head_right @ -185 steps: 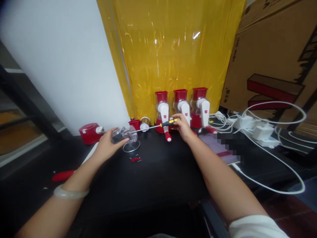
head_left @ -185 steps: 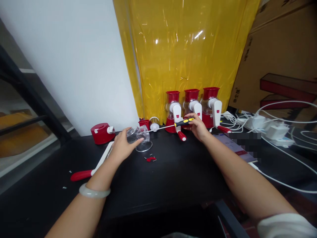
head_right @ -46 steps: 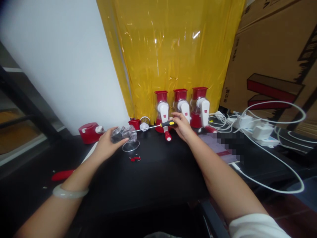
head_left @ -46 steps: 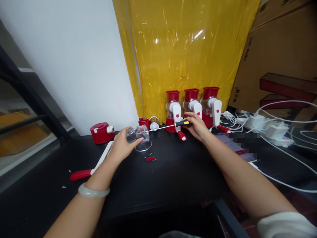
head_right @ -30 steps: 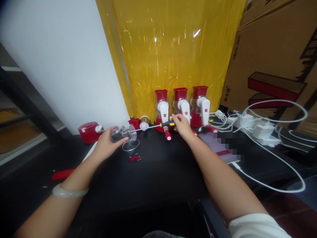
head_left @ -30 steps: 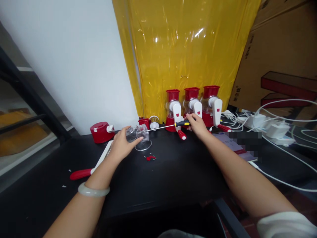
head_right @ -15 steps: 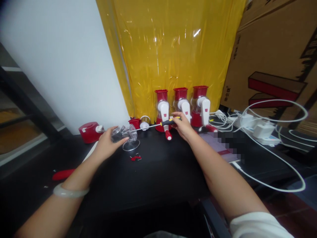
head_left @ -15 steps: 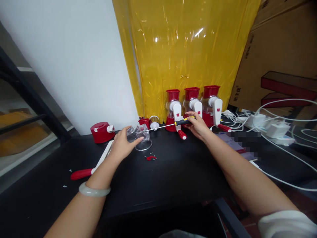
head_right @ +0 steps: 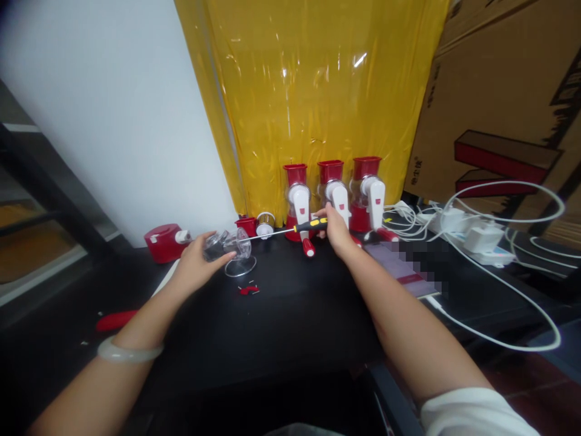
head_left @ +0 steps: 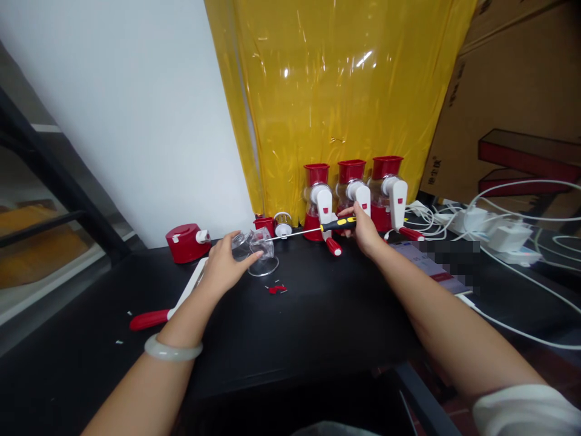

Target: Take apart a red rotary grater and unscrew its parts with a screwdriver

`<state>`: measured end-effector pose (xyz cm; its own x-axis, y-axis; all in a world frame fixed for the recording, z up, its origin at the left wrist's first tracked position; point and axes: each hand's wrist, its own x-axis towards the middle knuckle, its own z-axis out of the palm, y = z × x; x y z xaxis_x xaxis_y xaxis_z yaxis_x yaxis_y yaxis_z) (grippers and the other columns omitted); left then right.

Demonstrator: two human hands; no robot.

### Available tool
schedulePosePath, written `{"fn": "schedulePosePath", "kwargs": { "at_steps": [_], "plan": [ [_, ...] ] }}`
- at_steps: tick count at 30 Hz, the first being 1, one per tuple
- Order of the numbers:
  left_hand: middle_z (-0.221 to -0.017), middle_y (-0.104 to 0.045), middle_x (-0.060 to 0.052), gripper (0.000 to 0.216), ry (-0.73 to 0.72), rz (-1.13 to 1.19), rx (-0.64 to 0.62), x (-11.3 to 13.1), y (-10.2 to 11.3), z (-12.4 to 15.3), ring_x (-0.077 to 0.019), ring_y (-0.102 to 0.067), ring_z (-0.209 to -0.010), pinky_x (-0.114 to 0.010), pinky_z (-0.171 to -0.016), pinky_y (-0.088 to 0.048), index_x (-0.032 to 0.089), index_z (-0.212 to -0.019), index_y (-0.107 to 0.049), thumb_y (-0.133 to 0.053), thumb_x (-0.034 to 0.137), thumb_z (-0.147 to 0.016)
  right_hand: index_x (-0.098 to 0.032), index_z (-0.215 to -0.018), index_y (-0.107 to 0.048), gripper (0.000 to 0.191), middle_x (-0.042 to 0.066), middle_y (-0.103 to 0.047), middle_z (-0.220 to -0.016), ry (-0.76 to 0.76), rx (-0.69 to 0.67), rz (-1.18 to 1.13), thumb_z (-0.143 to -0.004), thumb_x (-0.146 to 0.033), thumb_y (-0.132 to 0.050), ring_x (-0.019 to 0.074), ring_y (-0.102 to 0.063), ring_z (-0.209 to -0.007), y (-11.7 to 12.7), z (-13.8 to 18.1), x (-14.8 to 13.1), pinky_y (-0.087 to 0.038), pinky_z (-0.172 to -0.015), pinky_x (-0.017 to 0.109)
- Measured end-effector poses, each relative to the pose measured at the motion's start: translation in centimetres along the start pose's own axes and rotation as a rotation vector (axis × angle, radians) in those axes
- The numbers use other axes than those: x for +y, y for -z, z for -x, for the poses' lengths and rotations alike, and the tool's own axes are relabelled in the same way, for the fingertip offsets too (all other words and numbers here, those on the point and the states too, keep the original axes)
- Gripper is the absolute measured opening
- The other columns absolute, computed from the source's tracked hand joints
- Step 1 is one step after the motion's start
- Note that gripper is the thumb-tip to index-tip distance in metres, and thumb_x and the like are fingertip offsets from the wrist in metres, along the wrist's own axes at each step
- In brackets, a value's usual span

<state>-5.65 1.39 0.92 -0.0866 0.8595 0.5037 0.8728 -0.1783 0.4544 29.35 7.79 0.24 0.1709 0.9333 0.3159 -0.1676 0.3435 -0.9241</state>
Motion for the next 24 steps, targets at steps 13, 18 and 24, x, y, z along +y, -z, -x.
{"fn": "schedulePosePath", "kwargs": {
  "at_steps": [13, 18, 24],
  "plan": [
    [-0.13, -0.063, -0.017, 0.084, 0.005, 0.009, -0.003, 0.1, 0.0, 0.0, -0.0356, -0.058, -0.123, -0.05, -0.102, -0.047, 0.02, -0.138, -0.052, -0.073, 0.066, -0.071, -0.025, -0.088, -0.055, 0.03, -0.005, -0.059, -0.074, -0.07, 0.016, -0.14, -0.067, -0.038, -0.072, 0.0105, -0.055, -0.056, -0.8, 0.7, -0.8, -0.048, -0.055, 0.027],
    [-0.129, -0.064, -0.018, 0.084, -0.02, 0.007, 0.001, 0.1, 0.0, 0.0, -0.0364, -0.058, -0.123, -0.051, -0.103, -0.046, 0.018, -0.137, -0.053, -0.073, 0.066, -0.071, -0.026, -0.087, -0.054, 0.027, -0.004, -0.058, -0.076, -0.076, -0.044, -0.189, -0.062, -0.028, -0.065, 0.0127, -0.056, -0.062, -0.4, 0.9, -1.1, -0.048, -0.059, 0.029],
    [-0.13, -0.064, -0.017, 0.084, -0.014, 0.0, 0.001, 0.0, -0.1, 0.0, -0.0354, -0.058, -0.124, -0.049, -0.103, -0.046, 0.018, -0.137, -0.053, -0.073, 0.067, -0.071, -0.025, -0.084, -0.056, 0.029, -0.003, -0.061, -0.078, -0.088, -0.099, -0.234, -0.056, -0.026, -0.063, 0.0144, -0.057, -0.068, -0.1, 1.3, -1.6, -0.048, -0.062, 0.029]
  ]
}}
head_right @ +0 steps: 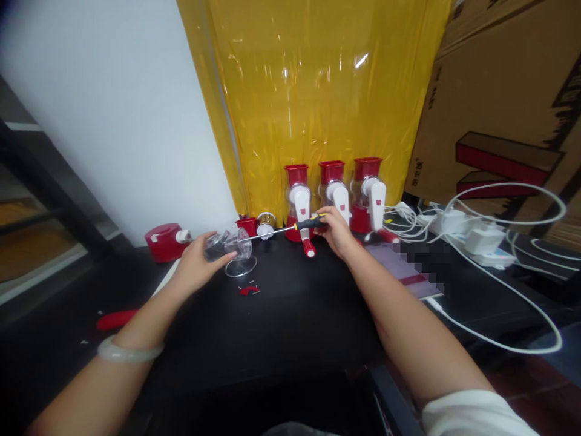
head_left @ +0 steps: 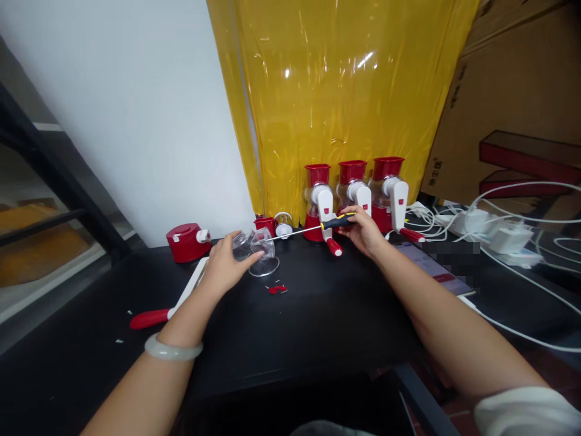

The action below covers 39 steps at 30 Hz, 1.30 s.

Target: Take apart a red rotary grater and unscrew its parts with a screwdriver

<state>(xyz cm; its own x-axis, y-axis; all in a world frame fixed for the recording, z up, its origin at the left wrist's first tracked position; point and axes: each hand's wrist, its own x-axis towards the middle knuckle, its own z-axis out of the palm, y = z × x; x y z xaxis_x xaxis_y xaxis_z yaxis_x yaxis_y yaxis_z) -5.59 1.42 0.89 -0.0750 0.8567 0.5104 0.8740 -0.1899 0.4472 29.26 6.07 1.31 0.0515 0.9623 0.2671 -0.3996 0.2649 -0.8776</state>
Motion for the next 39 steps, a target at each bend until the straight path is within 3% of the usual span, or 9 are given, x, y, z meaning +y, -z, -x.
{"fn": "schedulePosePath", "kwargs": {
  "at_steps": [11, 18, 23, 27, 31, 39],
  "plan": [
    [-0.129, -0.064, -0.017, 0.083, 0.001, 0.006, 0.006, -0.1, 0.0, 0.0, -0.0347, -0.059, -0.123, -0.048, -0.102, -0.046, 0.019, -0.137, -0.053, -0.074, 0.065, -0.071, -0.025, -0.084, -0.056, 0.035, -0.004, -0.06, -0.072, 0.001, 0.009, 0.015, -0.05, -0.017, -0.056, 0.0147, -0.057, -0.066, -0.2, 0.0, -0.1, -0.047, -0.061, 0.028],
    [-0.13, -0.064, -0.017, 0.084, 0.016, 0.013, -0.005, 0.1, 0.0, 0.0, -0.0344, -0.06, -0.122, -0.048, -0.101, -0.047, 0.019, -0.138, -0.052, -0.075, 0.064, -0.071, -0.025, -0.084, -0.056, 0.036, -0.003, -0.061, -0.079, 0.046, 0.008, 0.032, -0.05, -0.016, -0.056, 0.0155, -0.058, -0.071, 0.1, -0.1, 0.2, -0.049, -0.059, 0.028],
    [-0.131, -0.063, -0.018, 0.084, 0.03, -0.001, -0.013, 0.2, 0.2, 0.0, -0.0352, -0.058, -0.124, -0.049, -0.102, -0.047, 0.019, -0.138, -0.052, -0.074, 0.065, -0.072, -0.025, -0.085, -0.055, 0.027, -0.002, -0.061, -0.08, 0.068, -0.009, 0.059, -0.062, -0.032, -0.066, 0.0157, -0.061, -0.069, 0.3, -0.5, 0.4, -0.051, -0.057, 0.029],
    [-0.132, -0.063, -0.018, 0.084, 0.024, -0.009, -0.016, 0.2, 0.1, 0.0, -0.0354, -0.057, -0.125, -0.049, -0.104, -0.046, 0.019, -0.138, -0.052, -0.073, 0.066, -0.072, -0.024, -0.082, -0.052, 0.034, -0.002, -0.058, -0.07, 0.071, 0.062, 0.198, -0.074, -0.054, -0.067, 0.014, -0.056, -0.055, 0.3, -1.1, 0.9, -0.046, -0.048, 0.028],
    [-0.131, -0.063, -0.018, 0.085, 0.014, -0.007, -0.009, 0.0, 0.0, -0.1, -0.0352, -0.058, -0.125, -0.049, -0.103, -0.046, 0.019, -0.139, -0.051, -0.072, 0.068, -0.072, -0.024, -0.082, -0.054, 0.027, -0.004, -0.055, -0.062, 0.102, 0.114, 0.301, -0.074, -0.044, -0.07, 0.0107, -0.049, -0.046, 0.4, -1.3, 1.3, -0.036, -0.042, 0.024],
    [-0.13, -0.063, -0.017, 0.085, 0.011, 0.002, -0.007, 0.0, 0.0, 0.0, -0.0352, -0.058, -0.124, -0.049, -0.102, -0.047, 0.019, -0.139, -0.052, -0.072, 0.067, -0.072, -0.026, -0.09, -0.052, 0.033, -0.006, -0.055, -0.071, 0.045, 0.041, 0.056, -0.061, -0.03, -0.069, 0.0109, -0.052, -0.059, -0.2, -0.7, 0.7, -0.042, -0.052, 0.025]
  ]
}}
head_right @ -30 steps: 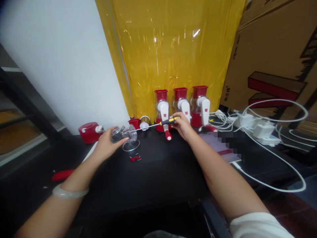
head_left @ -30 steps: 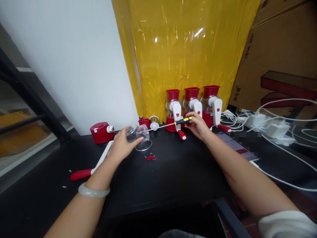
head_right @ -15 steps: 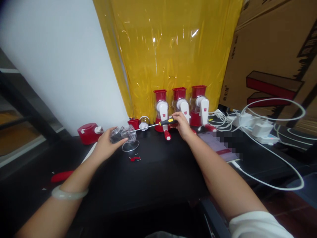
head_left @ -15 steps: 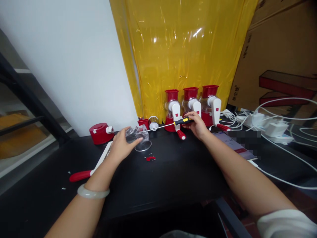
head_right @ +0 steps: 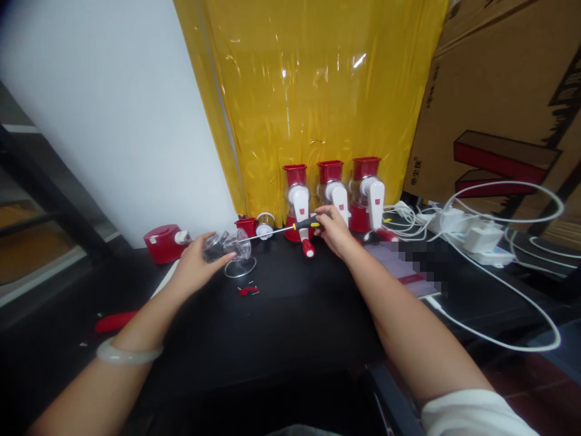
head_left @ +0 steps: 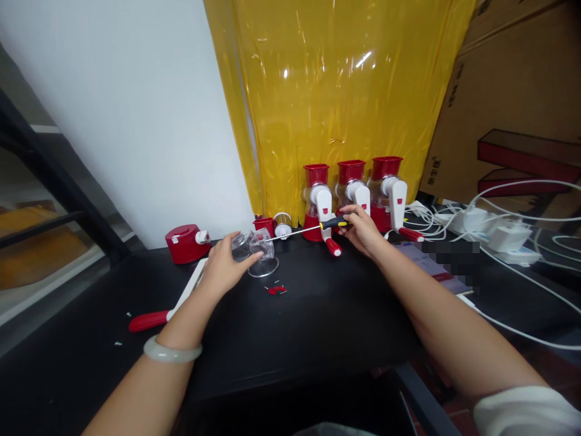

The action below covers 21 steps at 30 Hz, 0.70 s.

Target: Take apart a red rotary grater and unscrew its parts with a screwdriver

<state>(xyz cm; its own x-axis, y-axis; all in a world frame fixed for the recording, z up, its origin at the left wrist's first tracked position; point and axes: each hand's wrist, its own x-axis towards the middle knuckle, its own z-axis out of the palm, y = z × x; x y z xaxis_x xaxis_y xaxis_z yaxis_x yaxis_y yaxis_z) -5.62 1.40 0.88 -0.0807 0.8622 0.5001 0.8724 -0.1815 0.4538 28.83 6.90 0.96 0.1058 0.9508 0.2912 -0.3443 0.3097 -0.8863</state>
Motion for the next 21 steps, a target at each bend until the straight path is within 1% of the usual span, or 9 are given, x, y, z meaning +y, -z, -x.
{"fn": "schedulePosePath", "kwargs": {
  "at_steps": [6, 14, 18, 21],
  "plan": [
    [-0.131, -0.063, -0.017, 0.084, -0.002, 0.002, 0.001, 0.12, 0.05, -0.01, -0.0348, -0.058, -0.125, -0.049, -0.104, -0.045, 0.019, -0.138, -0.052, -0.073, 0.066, -0.072, -0.026, -0.091, -0.051, 0.035, -0.006, -0.055, -0.073, -0.015, -0.043, -0.054, -0.06, -0.024, -0.066, 0.0106, -0.052, -0.061, -0.02, 0.34, -0.32, -0.042, -0.056, 0.026],
    [-0.13, -0.064, -0.017, 0.083, -0.003, 0.009, 0.007, 0.07, 0.01, 0.04, -0.0343, -0.059, -0.123, -0.048, -0.103, -0.046, 0.02, -0.137, -0.052, -0.073, 0.067, -0.071, -0.028, -0.097, -0.05, 0.045, -0.006, -0.058, -0.073, -0.014, -0.077, -0.057, -0.055, -0.02, -0.063, 0.0119, -0.054, -0.063, 0.0, 0.59, -0.7, -0.044, -0.06, 0.028],
    [-0.131, -0.063, -0.018, 0.085, 0.009, 0.002, -0.004, 0.17, 0.09, 0.04, -0.0347, -0.058, -0.124, -0.048, -0.104, -0.046, 0.019, -0.139, -0.051, -0.073, 0.067, -0.072, -0.028, -0.096, -0.052, 0.044, -0.005, -0.061, -0.076, -0.018, -0.086, -0.066, -0.054, -0.019, -0.061, 0.0139, -0.056, -0.067, 0.16, 0.67, -0.82, -0.045, -0.061, 0.029],
    [-0.131, -0.063, -0.018, 0.085, 0.014, 0.001, -0.004, 0.12, 0.07, 0.0, -0.0348, -0.059, -0.124, -0.048, -0.103, -0.046, 0.02, -0.138, -0.051, -0.073, 0.067, -0.072, -0.027, -0.094, -0.052, 0.04, -0.004, -0.061, -0.079, -0.013, -0.084, -0.074, -0.056, -0.022, -0.063, 0.0152, -0.058, -0.068, 0.23, 0.65, -0.79, -0.046, -0.059, 0.029]
  ]
}}
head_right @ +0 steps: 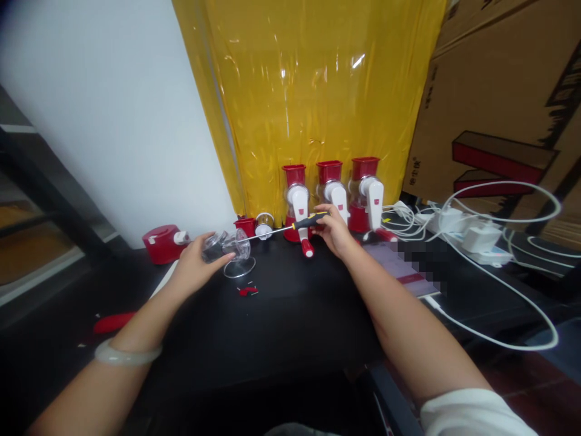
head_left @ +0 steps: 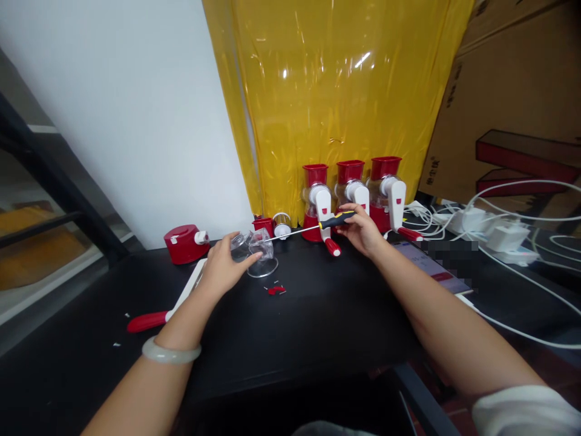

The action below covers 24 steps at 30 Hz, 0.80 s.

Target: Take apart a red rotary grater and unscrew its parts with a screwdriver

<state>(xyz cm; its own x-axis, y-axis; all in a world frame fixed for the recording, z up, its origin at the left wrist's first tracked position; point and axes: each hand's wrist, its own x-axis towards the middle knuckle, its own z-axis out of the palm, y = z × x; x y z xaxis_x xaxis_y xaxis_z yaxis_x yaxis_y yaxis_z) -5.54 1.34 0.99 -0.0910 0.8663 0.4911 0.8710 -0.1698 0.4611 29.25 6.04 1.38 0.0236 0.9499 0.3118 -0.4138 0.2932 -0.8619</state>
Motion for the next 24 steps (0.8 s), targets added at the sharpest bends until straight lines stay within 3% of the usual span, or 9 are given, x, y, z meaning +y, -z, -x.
{"fn": "schedulePosePath", "kwargs": {
  "at_steps": [7, 11, 24],
  "plan": [
    [-0.13, -0.064, -0.017, 0.083, -0.011, -0.002, 0.006, -0.2, -0.11, -0.04, -0.0346, -0.058, -0.124, -0.047, -0.102, -0.046, 0.02, -0.138, -0.052, -0.073, 0.067, -0.072, -0.026, -0.091, -0.05, 0.034, -0.004, -0.058, -0.079, 0.017, 0.032, 0.055, -0.062, -0.028, -0.066, 0.0138, -0.056, -0.063, -0.05, -0.4, 0.42, -0.046, -0.057, 0.029],
    [-0.129, -0.063, -0.018, 0.084, -0.016, 0.003, 0.004, -0.17, -0.07, -0.01, -0.0347, -0.058, -0.123, -0.048, -0.103, -0.046, 0.02, -0.138, -0.052, -0.072, 0.067, -0.072, -0.025, -0.092, -0.052, 0.034, -0.004, -0.058, -0.075, 0.015, 0.035, 0.022, -0.06, -0.023, -0.064, 0.0133, -0.056, -0.065, -0.27, -0.23, 0.25, -0.042, -0.056, 0.027],
    [-0.129, -0.064, -0.018, 0.084, -0.004, 0.012, 0.0, 0.17, 0.04, 0.07, -0.0359, -0.058, -0.124, -0.05, -0.103, -0.046, 0.02, -0.138, -0.052, -0.073, 0.067, -0.071, -0.026, -0.086, -0.054, 0.044, -0.002, -0.07, -0.084, 0.019, 0.008, -0.025, -0.047, -0.009, -0.06, 0.0194, -0.064, -0.086, -0.36, 0.14, 0.01, -0.048, -0.068, 0.031]
  ]
}}
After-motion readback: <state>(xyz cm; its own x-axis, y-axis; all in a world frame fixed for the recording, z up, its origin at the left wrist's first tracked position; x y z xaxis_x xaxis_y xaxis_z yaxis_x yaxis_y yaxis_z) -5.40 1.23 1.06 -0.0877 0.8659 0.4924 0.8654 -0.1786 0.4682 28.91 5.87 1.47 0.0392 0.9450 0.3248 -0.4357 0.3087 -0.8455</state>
